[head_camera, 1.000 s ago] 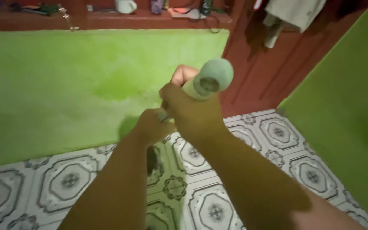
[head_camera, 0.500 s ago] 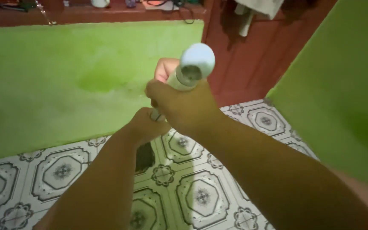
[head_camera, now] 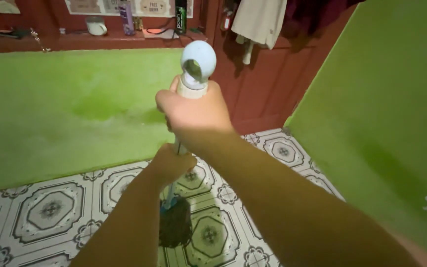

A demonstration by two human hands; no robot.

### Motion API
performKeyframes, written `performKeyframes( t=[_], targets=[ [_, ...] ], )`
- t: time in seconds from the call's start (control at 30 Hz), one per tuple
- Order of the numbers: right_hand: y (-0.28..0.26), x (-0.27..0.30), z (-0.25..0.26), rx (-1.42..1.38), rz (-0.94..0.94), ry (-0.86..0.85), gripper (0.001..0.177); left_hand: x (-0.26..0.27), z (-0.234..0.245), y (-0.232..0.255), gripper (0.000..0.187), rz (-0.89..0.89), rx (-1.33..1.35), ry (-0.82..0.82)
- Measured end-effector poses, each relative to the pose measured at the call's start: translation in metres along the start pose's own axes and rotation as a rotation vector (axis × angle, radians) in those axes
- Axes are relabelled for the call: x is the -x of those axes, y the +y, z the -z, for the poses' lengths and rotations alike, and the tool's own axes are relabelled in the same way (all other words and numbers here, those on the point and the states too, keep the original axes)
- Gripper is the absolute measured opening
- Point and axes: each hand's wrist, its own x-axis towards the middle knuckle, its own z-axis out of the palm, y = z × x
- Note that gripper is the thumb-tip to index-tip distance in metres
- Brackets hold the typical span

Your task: The person mops a tiled floor using a mop with a white handle and dark head. They move the mop back and forth across the floor in a small room with green walls, a wooden door, and a wall-mounted shelf with various items.

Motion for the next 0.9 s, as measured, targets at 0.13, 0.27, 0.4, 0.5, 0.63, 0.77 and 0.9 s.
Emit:
performKeyframes(
  t=[0.13, 0.27, 0.4, 0.5, 0.63, 0.77, 0.9],
  targets=[
    [0.004, -0.013, -0.011, 0.003, -0.023, 0.055, 0.012, 0.01, 0.009, 0.014, 0.012, -0.005, 0.105, 0.021],
    [-0.028, 0.0, -0.004, 0.013, -0.082, -0.001, 0.017, 0.016, 0.017, 0.04, 0.023, -0.025, 0.129, -0.006],
    [-0.011, -0.012, -0.013, 0.004, -0.076, 0.04, 0.021, -0.009, 0.016, 0.026, 0.025, -0.032, 0.045, -0.008],
    [0.003, -0.018, -0.02, -0.142, -0.056, 0.011, 0.028, -0.042, -0.006, -0.011, 0.018, -0.086, 0.076, 0.049],
    [0.021, -0.041, -0.032, -0.13, -0.112, 0.009, 0.011, -0.07, 0.001, -0.036, 0.016, -0.139, 0.056, 0.08],
    [0.028, -0.065, -0.041, -0.115, -0.156, 0.0, 0.008, -0.102, 0.014, -0.04, 0.015, -0.194, 0.016, 0.137],
    [0.072, -0.096, -0.042, -0.289, 0.017, -0.071, 0.022, -0.136, 0.018, -0.036, 0.016, -0.275, -0.033, 0.175]
  ],
)
